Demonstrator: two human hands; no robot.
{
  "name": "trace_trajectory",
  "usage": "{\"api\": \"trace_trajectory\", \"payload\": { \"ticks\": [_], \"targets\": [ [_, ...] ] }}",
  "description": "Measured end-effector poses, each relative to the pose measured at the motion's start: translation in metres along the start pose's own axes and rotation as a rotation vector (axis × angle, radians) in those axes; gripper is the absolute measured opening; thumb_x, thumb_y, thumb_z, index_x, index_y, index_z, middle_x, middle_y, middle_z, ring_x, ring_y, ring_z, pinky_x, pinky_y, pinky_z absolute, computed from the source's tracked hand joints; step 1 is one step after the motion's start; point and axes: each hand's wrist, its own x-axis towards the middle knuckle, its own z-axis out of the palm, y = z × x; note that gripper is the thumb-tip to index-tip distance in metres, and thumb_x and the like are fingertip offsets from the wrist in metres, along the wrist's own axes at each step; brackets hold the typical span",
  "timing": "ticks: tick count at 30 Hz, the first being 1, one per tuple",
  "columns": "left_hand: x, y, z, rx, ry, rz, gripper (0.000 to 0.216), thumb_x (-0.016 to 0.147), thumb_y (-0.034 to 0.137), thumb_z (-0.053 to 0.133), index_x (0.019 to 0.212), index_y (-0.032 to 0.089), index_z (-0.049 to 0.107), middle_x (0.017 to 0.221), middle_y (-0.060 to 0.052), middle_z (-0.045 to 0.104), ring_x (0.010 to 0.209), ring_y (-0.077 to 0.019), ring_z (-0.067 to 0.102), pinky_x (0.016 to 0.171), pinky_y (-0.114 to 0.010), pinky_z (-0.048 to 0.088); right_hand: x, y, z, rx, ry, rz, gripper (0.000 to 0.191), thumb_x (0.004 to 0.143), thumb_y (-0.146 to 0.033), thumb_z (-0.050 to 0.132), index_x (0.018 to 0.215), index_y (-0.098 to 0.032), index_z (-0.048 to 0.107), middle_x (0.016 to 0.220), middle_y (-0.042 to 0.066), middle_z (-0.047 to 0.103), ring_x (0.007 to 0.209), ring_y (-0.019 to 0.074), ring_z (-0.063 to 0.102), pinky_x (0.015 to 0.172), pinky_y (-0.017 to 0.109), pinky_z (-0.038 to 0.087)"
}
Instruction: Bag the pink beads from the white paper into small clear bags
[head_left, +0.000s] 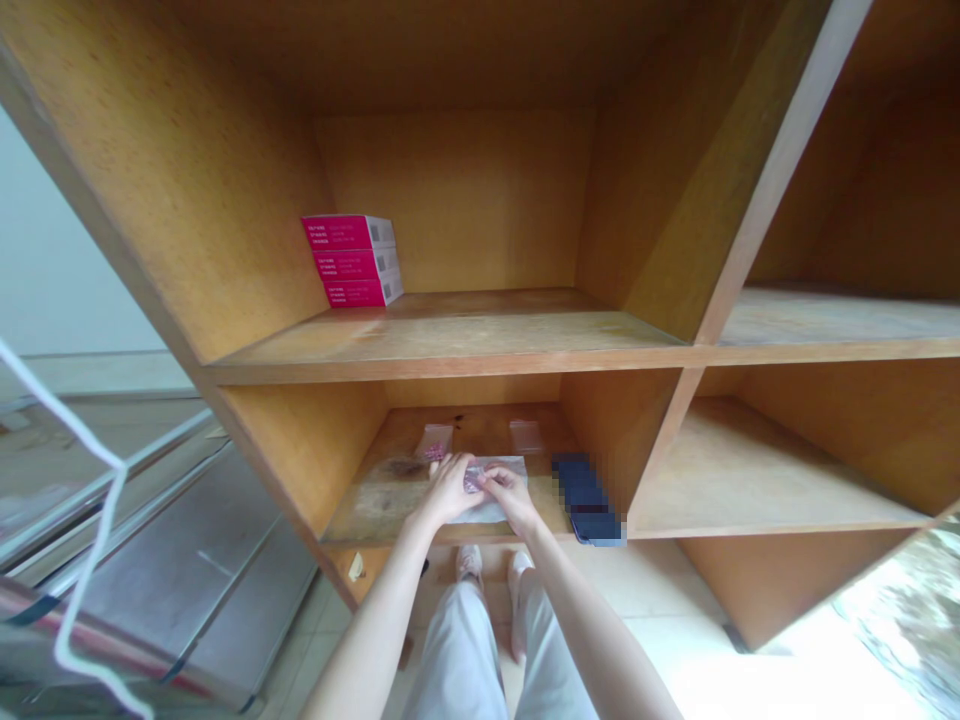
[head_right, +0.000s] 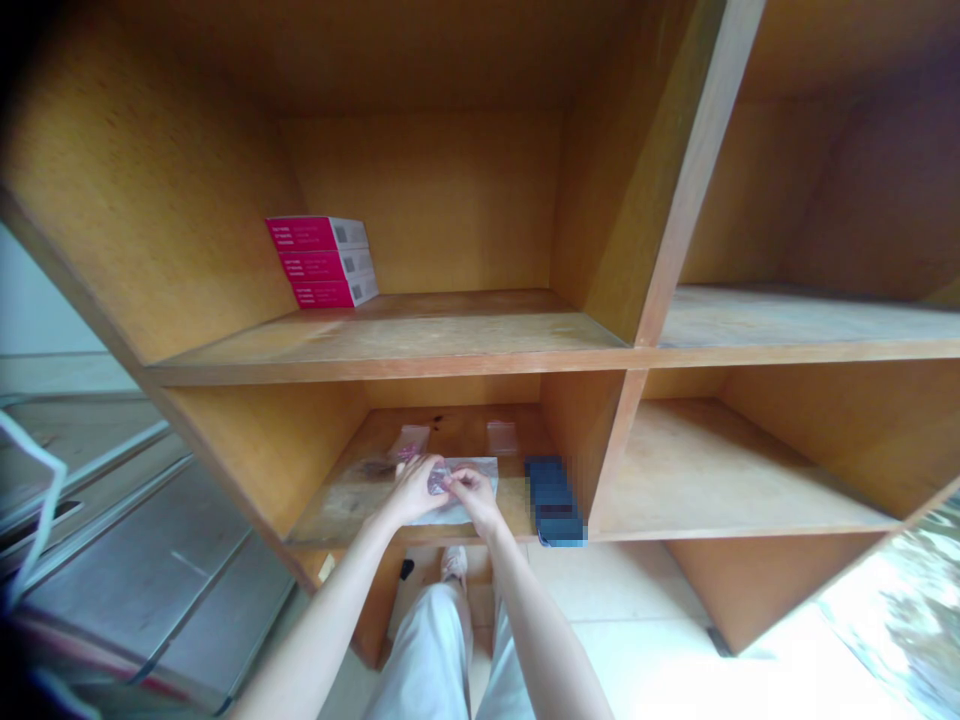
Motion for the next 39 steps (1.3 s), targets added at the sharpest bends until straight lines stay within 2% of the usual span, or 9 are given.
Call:
{"api": "trace_trajectory", "payload": {
  "ticks": [12, 22, 31, 39],
  "targets": [
    [0.001, 0.006, 0.008, 0.010, -0.025, -0.017, 0.044, 0.065, 0.040, 0.061, 0.103, 0.020, 0.050, 0.106, -0.007, 0.057, 0.104, -0.0267, 0.046, 0.087, -0.039, 0.029, 0.003, 0.004, -0.002, 0.118, 0.060, 0.113, 0.021, 0.058, -0.037, 0.068, 0.062, -0.018, 0.059, 0.065, 0.001, 0.060, 0.063, 0.0147, 0.054, 0.060, 0.025, 0.042],
    [-0.001, 0.007, 0.006, -0.004, -0.036, -0.020, 0.040, 0.066, 0.042, 0.060, 0.099, 0.021, 0.051, 0.102, -0.006, 0.058, 0.100, -0.0257, 0.048, 0.085, -0.037, 0.030, 0.001, 0.006, -0.001, 0.095, 0.055, 0.025, 0.017, 0.064, -0.035, 0.065, 0.068, -0.019, 0.061, 0.067, 0.000, 0.060, 0.065, 0.0139, 0.054, 0.063, 0.025, 0.042],
    [0.000, 0.000, 0.010, 0.012, 0.030, 0.033, 0.033, 0.071, 0.039, 0.056, 0.098, 0.021, 0.050, 0.101, -0.004, 0.059, 0.097, -0.0233, 0.049, 0.082, -0.037, 0.032, 0.001, 0.003, 0.000, 0.091, 0.063, 0.011, 0.017, 0.065, -0.035, 0.065, 0.069, -0.019, 0.063, 0.071, 0.002, 0.062, 0.067, 0.0148, 0.055, 0.064, 0.025, 0.042],
    [0.000, -0.007, 0.015, 0.016, 0.045, -0.009, 0.048, 0.070, 0.049, 0.055, 0.106, 0.017, 0.051, 0.109, -0.009, 0.057, 0.104, -0.0259, 0.048, 0.087, -0.039, 0.032, 0.003, 0.005, 0.000, 0.083, 0.065, 0.031, 0.018, 0.064, -0.035, 0.066, 0.068, -0.018, 0.065, 0.069, 0.002, 0.064, 0.066, 0.0143, 0.055, 0.063, 0.024, 0.042]
  ]
}}
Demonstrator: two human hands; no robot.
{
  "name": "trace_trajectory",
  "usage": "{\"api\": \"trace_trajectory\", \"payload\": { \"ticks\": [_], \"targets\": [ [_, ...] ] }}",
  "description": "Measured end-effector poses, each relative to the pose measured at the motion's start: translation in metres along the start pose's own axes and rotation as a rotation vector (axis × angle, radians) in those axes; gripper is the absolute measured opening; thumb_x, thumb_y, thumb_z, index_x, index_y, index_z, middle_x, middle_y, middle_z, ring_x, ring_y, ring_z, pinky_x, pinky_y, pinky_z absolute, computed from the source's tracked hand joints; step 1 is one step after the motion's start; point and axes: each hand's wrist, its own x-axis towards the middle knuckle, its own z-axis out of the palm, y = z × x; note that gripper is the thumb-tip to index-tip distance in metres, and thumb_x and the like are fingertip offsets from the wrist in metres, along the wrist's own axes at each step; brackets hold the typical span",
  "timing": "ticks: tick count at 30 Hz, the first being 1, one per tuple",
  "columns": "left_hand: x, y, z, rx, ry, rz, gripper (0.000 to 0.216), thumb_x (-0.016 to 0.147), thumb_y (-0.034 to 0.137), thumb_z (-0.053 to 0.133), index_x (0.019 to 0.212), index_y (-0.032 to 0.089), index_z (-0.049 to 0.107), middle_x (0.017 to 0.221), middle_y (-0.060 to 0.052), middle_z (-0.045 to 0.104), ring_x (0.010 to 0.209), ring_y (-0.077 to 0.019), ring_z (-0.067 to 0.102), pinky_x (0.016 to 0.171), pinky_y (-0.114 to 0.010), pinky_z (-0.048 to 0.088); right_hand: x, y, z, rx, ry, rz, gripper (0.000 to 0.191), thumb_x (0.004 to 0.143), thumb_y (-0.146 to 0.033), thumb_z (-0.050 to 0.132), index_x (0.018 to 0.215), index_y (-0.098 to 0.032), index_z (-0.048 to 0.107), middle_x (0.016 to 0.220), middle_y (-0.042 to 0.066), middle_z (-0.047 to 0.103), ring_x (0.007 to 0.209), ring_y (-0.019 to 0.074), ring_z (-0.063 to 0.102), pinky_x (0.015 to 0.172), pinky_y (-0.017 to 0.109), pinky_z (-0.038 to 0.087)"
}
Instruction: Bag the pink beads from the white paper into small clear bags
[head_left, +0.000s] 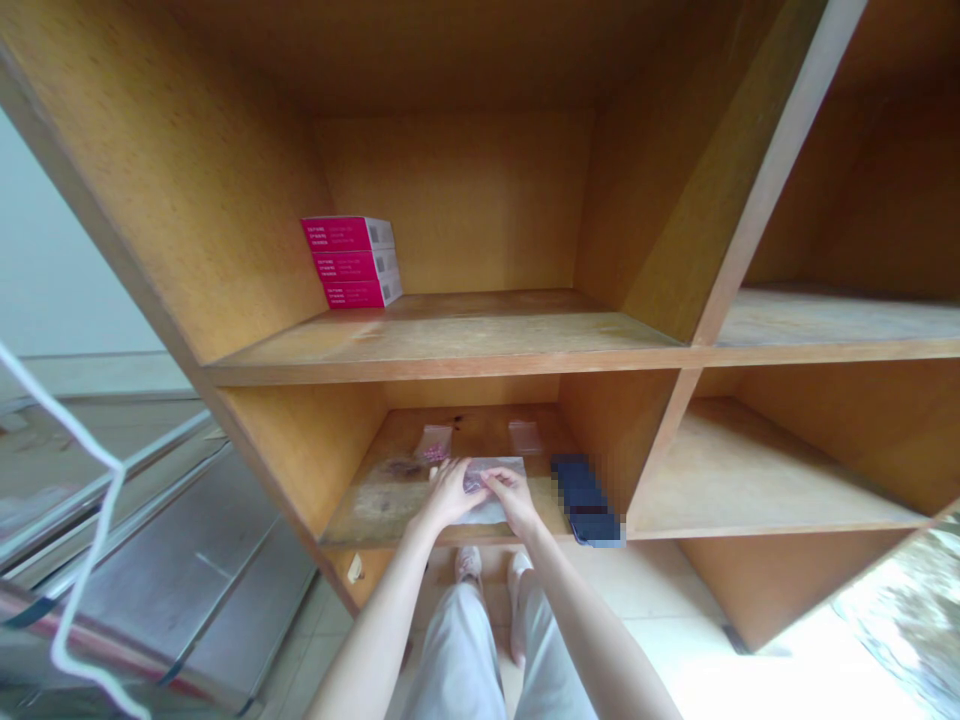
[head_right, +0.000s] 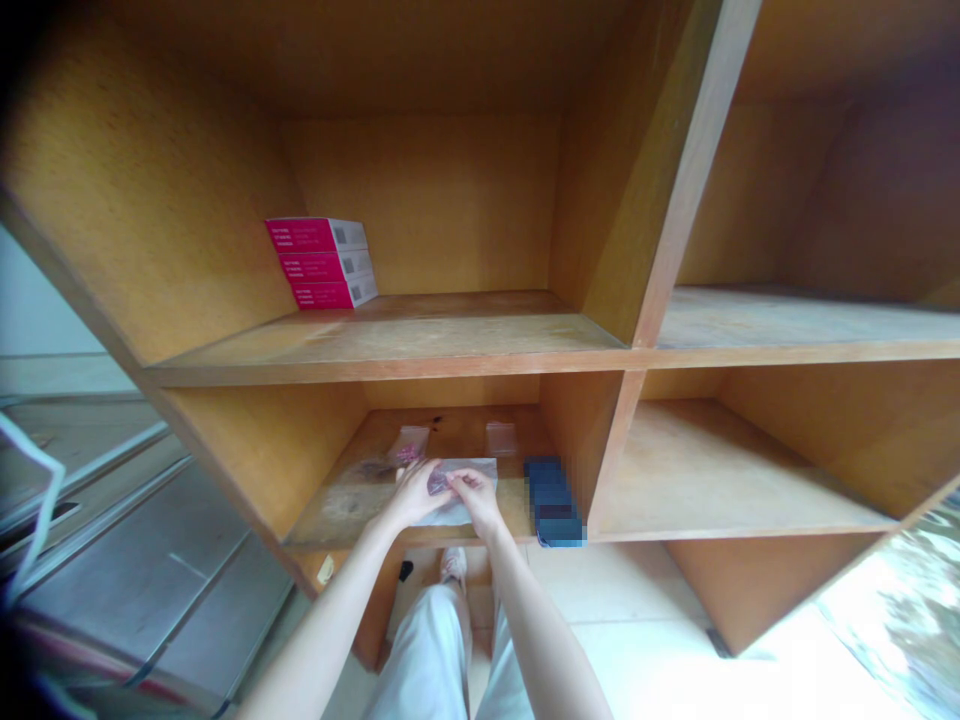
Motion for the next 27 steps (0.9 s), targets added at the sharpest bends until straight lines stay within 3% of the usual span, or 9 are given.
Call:
{"api": "trace_trajectory", "payload": {
  "ticks": [15, 23, 27],
  "targets": [
    [-0.008, -0.007, -0.006, -0.088, 0.042, -0.025, 0.049, 0.069, 0.055, 0.053, 0.103, 0.020, 0.051, 0.102, -0.007, 0.060, 0.098, -0.0248, 0.051, 0.085, -0.039, 0.033, 0.003, 0.007, -0.005, 0.034, 0.015, 0.041, 0.021, 0.066, -0.037, 0.062, 0.071, -0.017, 0.062, 0.067, 0.002, 0.062, 0.063, 0.0145, 0.056, 0.065, 0.027, 0.044],
    [-0.018, -0.038, 0.017, -0.139, 0.168, -0.110, 0.048, 0.077, 0.051, 0.045, 0.114, 0.021, 0.041, 0.111, -0.008, 0.056, 0.106, -0.0229, 0.049, 0.091, -0.040, 0.032, 0.005, 0.010, -0.004, 0.024, 0.043, 0.060, 0.022, 0.064, -0.036, 0.062, 0.072, -0.016, 0.062, 0.064, 0.003, 0.062, 0.058, 0.0136, 0.056, 0.062, 0.027, 0.044],
    [-0.022, -0.042, 0.028, -0.234, 0.171, -0.154, 0.049, 0.079, 0.049, 0.041, 0.115, 0.017, 0.040, 0.109, -0.011, 0.055, 0.104, -0.0223, 0.051, 0.089, -0.037, 0.037, 0.005, 0.010, -0.004, 0.005, 0.043, 0.060, 0.020, 0.065, -0.035, 0.061, 0.071, -0.016, 0.062, 0.063, 0.002, 0.062, 0.057, 0.0132, 0.055, 0.061, 0.026, 0.043]
  ]
}}
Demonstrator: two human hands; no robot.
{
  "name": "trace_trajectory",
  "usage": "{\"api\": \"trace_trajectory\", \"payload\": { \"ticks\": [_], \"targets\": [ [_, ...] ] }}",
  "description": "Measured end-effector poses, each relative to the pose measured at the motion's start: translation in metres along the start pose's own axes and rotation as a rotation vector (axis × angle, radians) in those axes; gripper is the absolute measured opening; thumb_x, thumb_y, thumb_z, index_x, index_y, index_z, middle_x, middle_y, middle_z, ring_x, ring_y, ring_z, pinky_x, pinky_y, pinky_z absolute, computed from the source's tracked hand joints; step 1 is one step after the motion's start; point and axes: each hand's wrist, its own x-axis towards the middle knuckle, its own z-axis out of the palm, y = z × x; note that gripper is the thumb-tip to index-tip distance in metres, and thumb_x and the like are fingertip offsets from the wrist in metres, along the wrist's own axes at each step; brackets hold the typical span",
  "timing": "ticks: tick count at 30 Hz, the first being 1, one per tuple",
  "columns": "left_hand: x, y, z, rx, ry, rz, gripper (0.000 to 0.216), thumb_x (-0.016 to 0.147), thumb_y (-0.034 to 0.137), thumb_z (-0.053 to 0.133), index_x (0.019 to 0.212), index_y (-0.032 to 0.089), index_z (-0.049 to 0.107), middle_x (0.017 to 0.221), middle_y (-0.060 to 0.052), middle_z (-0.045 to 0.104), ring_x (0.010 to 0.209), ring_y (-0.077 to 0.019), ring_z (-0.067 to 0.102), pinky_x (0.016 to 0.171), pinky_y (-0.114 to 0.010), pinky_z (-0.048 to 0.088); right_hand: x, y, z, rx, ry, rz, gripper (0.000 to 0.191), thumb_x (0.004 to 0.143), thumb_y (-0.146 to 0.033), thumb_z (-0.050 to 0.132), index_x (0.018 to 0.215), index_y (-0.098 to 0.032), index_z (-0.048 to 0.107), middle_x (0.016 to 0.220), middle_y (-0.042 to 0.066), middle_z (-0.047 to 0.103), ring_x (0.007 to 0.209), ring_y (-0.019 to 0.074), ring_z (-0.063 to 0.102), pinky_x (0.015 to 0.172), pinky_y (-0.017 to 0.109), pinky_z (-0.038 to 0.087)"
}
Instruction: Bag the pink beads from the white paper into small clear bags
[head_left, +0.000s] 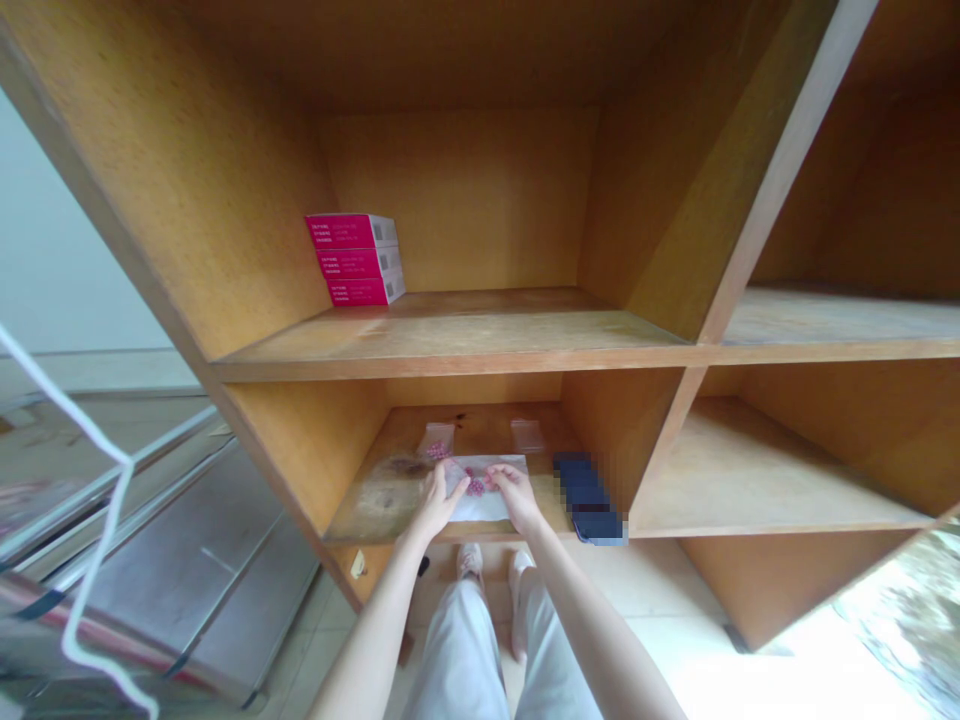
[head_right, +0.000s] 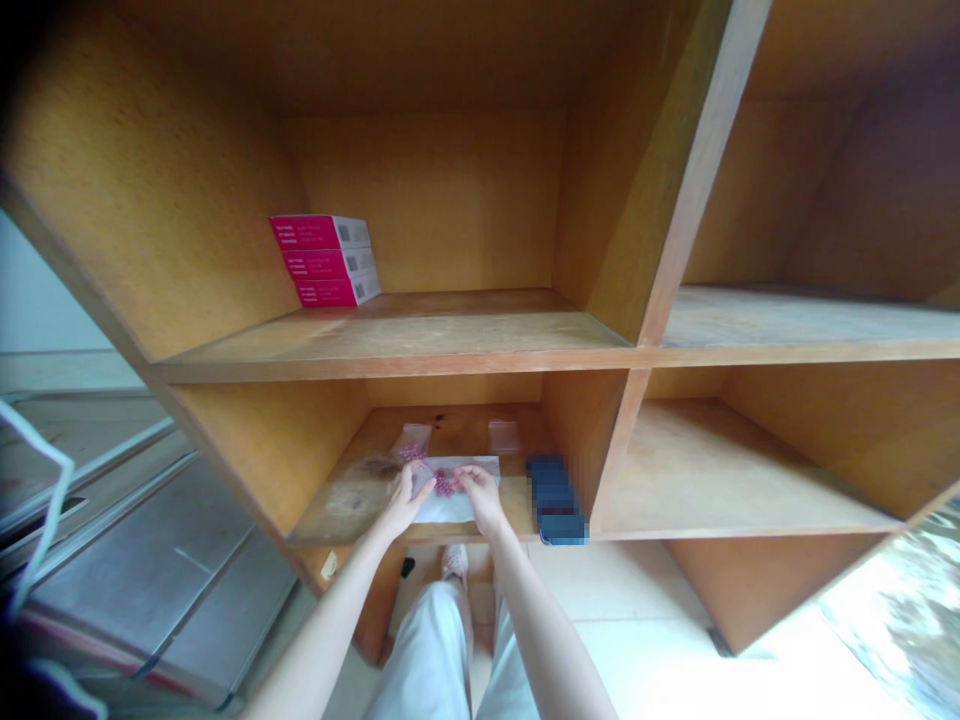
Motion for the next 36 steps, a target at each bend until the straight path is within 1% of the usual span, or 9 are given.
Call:
{"api": "trace_trajectory", "payload": {
  "ticks": [6, 12, 17, 19, 22, 24, 27, 31, 36],
  "targets": [
    [-0.002, -0.006, 0.008, -0.114, 0.031, -0.031, 0.049, 0.080, 0.048, 0.040, 0.115, 0.014, 0.038, 0.113, -0.013, 0.051, 0.107, -0.0225, 0.048, 0.091, -0.037, 0.037, 0.000, 0.001, 0.000, 0.002, -0.001, -0.011, 0.018, 0.063, -0.033, 0.062, 0.070, -0.017, 0.062, 0.062, 0.001, 0.061, 0.056, 0.0129, 0.055, 0.060, 0.026, 0.043],
    [-0.003, -0.006, 0.009, -0.109, -0.027, -0.053, 0.052, 0.080, 0.048, 0.038, 0.118, 0.013, 0.034, 0.114, -0.014, 0.050, 0.109, -0.0219, 0.047, 0.093, -0.036, 0.036, 0.004, 0.004, 0.000, -0.007, 0.029, 0.011, 0.017, 0.063, -0.032, 0.061, 0.069, -0.016, 0.061, 0.061, 0.001, 0.061, 0.056, 0.0134, 0.055, 0.059, 0.026, 0.043],
    [-0.004, -0.003, 0.008, -0.069, -0.006, -0.047, 0.050, 0.081, 0.048, 0.038, 0.117, 0.014, 0.033, 0.114, -0.014, 0.050, 0.108, -0.0219, 0.048, 0.092, -0.037, 0.037, 0.011, 0.003, 0.002, -0.046, -0.043, 0.067, 0.017, 0.063, -0.030, 0.058, 0.070, -0.015, 0.060, 0.061, 0.001, 0.060, 0.053, 0.0130, 0.055, 0.055, 0.025, 0.043],
    [-0.005, -0.002, 0.008, -0.067, -0.007, -0.044, 0.049, 0.081, 0.047, 0.037, 0.117, 0.014, 0.032, 0.115, -0.014, 0.049, 0.109, -0.0217, 0.048, 0.091, -0.036, 0.037, 0.014, 0.002, 0.001, -0.136, -0.059, 0.066, 0.016, 0.063, -0.028, 0.055, 0.072, -0.015, 0.059, 0.060, 0.001, 0.060, 0.051, 0.0125, 0.054, 0.053, 0.024, 0.042],
    [-0.005, -0.002, 0.006, -0.064, -0.019, -0.046, 0.048, 0.082, 0.047, 0.036, 0.116, 0.014, 0.032, 0.116, -0.015, 0.049, 0.110, -0.0220, 0.047, 0.091, -0.036, 0.037, 0.019, 0.000, -0.003, -0.393, -0.071, -0.004, 0.013, 0.063, -0.024, 0.051, 0.067, -0.015, 0.060, 0.058, 0.001, 0.060, 0.052, 0.0127, 0.053, 0.052, 0.023, 0.040],
    [-0.005, -0.002, 0.006, -0.061, -0.021, -0.049, 0.048, 0.082, 0.047, 0.036, 0.116, 0.013, 0.032, 0.116, -0.015, 0.048, 0.111, -0.0221, 0.047, 0.092, -0.036, 0.037, 0.021, -0.002, -0.006, -0.569, -0.112, -0.076, 0.012, 0.061, -0.020, 0.051, 0.063, -0.015, 0.062, 0.061, 0.002, 0.062, 0.057, 0.0139, 0.054, 0.054, 0.023, 0.040],
    [-0.005, -0.002, 0.006, -0.055, -0.018, -0.048, 0.049, 0.082, 0.048, 0.036, 0.116, 0.013, 0.032, 0.117, -0.016, 0.048, 0.111, -0.0219, 0.046, 0.092, -0.035, 0.037, 0.023, -0.003, -0.007, -0.755, -0.193, -0.152, 0.014, 0.059, -0.013, 0.049, 0.058, -0.016, 0.063, 0.064, 0.003, 0.064, 0.061, 0.0144, 0.054, 0.057, 0.022, 0.039],
    [-0.006, -0.001, 0.006, -0.049, -0.004, -0.046, 0.051, 0.081, 0.048, 0.037, 0.116, 0.012, 0.033, 0.116, -0.016, 0.049, 0.109, -0.0216, 0.048, 0.090, -0.035, 0.038, 0.025, -0.001, -0.005, -0.902, -0.243, -0.194, 0.020, 0.058, -0.007, 0.045, 0.053, -0.016, 0.062, 0.056, 0.002, 0.061, 0.057, 0.0133, 0.051, 0.054, 0.021, 0.036],
    [-0.006, 0.000, 0.005, -0.044, -0.023, -0.062, 0.053, 0.080, 0.049, 0.037, 0.117, 0.011, 0.034, 0.116, -0.017, 0.050, 0.109, -0.0219, 0.048, 0.090, -0.034, 0.038, 0.027, 0.002, -0.001, -0.937, -0.206, -0.227, 0.022, 0.059, -0.006, 0.045, 0.050, -0.016, 0.062, 0.054, 0.002, 0.061, 0.056, 0.0134, 0.051, 0.053, 0.021, 0.035]
  ]
}}
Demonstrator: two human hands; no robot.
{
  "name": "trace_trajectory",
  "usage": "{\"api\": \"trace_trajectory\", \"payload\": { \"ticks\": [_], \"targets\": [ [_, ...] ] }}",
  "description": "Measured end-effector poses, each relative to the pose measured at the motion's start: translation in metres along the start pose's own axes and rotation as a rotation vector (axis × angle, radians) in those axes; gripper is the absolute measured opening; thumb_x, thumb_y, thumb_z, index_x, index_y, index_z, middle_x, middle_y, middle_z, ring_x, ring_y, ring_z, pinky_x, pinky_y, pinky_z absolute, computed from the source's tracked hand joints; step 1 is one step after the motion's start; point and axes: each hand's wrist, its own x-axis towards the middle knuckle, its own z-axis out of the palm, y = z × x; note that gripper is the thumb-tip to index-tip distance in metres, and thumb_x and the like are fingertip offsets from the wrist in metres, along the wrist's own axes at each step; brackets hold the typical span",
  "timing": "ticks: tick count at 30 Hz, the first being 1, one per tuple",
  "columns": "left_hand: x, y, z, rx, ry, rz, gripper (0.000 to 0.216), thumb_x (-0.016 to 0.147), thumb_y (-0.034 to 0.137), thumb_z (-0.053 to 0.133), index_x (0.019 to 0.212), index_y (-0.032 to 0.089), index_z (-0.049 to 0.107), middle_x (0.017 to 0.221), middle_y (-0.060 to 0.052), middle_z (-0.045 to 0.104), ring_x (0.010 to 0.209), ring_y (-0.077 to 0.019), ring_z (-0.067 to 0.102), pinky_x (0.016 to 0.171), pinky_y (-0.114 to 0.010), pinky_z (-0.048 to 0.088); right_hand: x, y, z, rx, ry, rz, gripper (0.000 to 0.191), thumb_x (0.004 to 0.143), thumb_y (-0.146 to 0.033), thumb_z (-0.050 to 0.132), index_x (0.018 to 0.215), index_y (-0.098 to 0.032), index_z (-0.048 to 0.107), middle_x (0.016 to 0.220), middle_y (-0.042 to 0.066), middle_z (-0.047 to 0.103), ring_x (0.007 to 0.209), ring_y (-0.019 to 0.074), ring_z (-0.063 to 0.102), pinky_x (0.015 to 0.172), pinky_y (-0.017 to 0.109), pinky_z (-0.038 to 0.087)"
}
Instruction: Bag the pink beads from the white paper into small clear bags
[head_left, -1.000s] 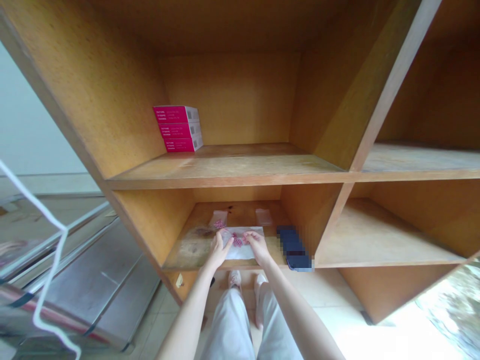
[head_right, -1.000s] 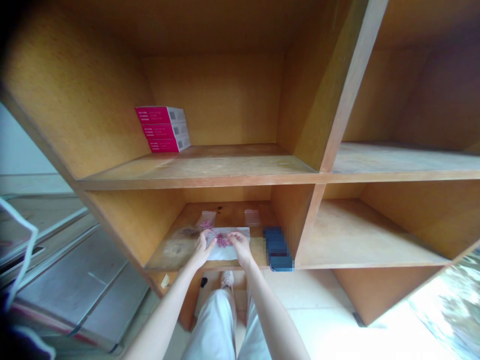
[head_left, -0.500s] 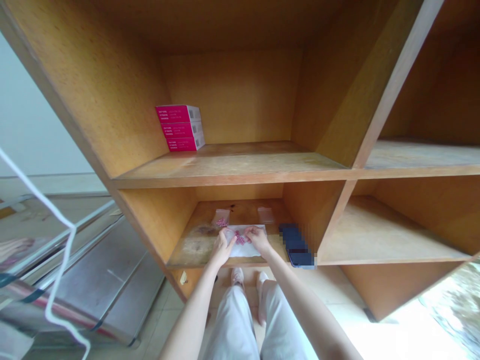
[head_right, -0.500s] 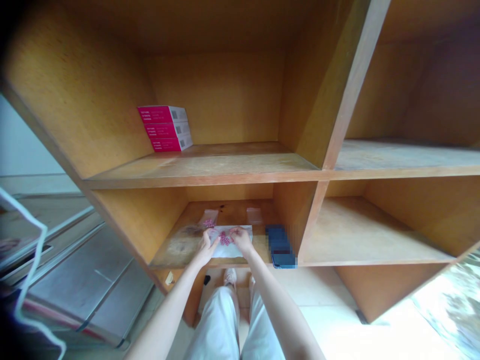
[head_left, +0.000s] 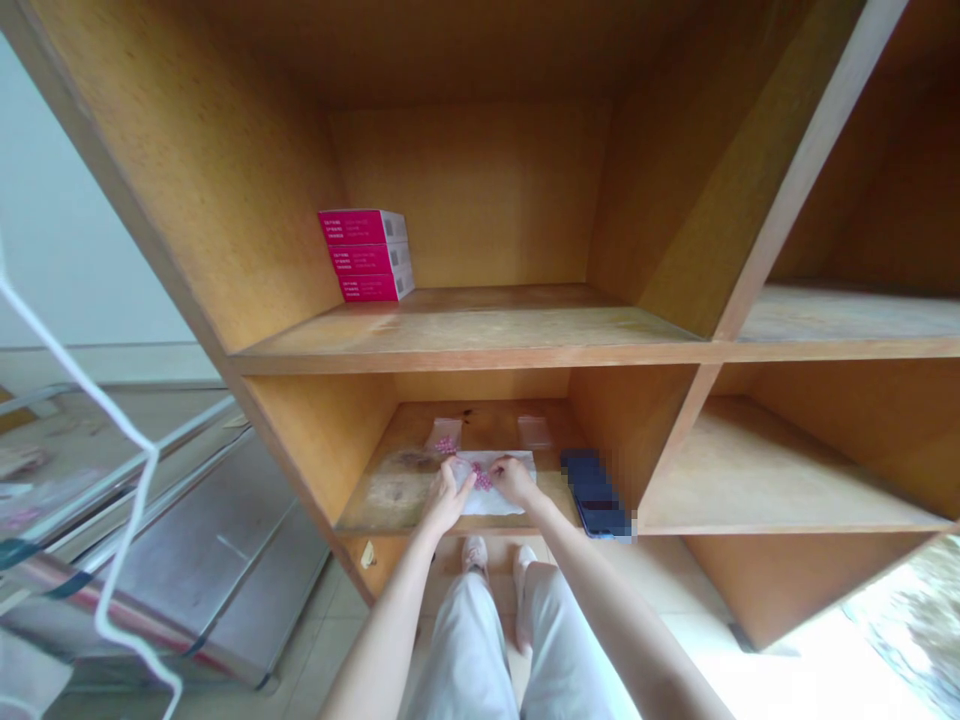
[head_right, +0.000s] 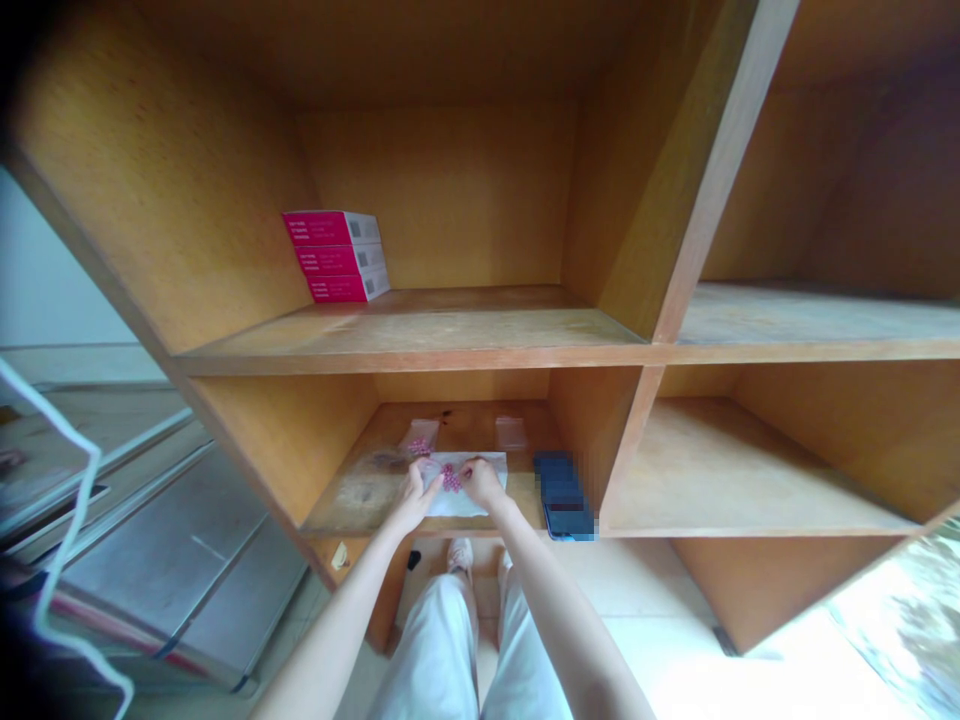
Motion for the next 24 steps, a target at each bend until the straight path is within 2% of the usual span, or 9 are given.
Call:
{"api": "trace_trajectory", "payload": {
  "ticks": [13, 19, 24],
  "targets": [
    [-0.0008, 0.0018, -0.0017, -0.022, -0.017, -0.013, 0.051, 0.080, 0.049, 0.038, 0.118, 0.015, 0.032, 0.117, -0.014, 0.049, 0.111, -0.0222, 0.047, 0.091, -0.035, 0.037, -0.0010, 0.0012, -0.0021, 0.023, -0.014, -0.009, 0.020, 0.057, -0.006, 0.049, 0.042, -0.017, 0.058, 0.045, -0.001, 0.056, 0.048, 0.0116, 0.046, 0.049, 0.021, 0.031],
    [-0.0010, -0.0003, 0.0005, -0.024, 0.004, 0.009, 0.051, 0.079, 0.048, 0.041, 0.118, 0.015, 0.032, 0.116, -0.014, 0.050, 0.108, -0.0218, 0.049, 0.091, -0.037, 0.038, -0.0004, 0.0010, 0.0009, -0.041, 0.025, 0.013, 0.016, 0.055, -0.005, 0.053, 0.045, -0.017, 0.058, 0.051, 0.002, 0.060, 0.048, 0.0116, 0.047, 0.048, 0.021, 0.031],
    [-0.0009, -0.0008, 0.0008, -0.012, 0.002, 0.020, 0.051, 0.079, 0.046, 0.041, 0.119, 0.015, 0.031, 0.115, -0.014, 0.050, 0.108, -0.0226, 0.049, 0.089, -0.038, 0.039, -0.0005, 0.0004, 0.0014, -0.097, 0.006, -0.005, 0.017, 0.056, -0.006, 0.055, 0.045, -0.018, 0.060, 0.052, 0.004, 0.062, 0.048, 0.0128, 0.049, 0.049, 0.023, 0.032]
  ]
}}
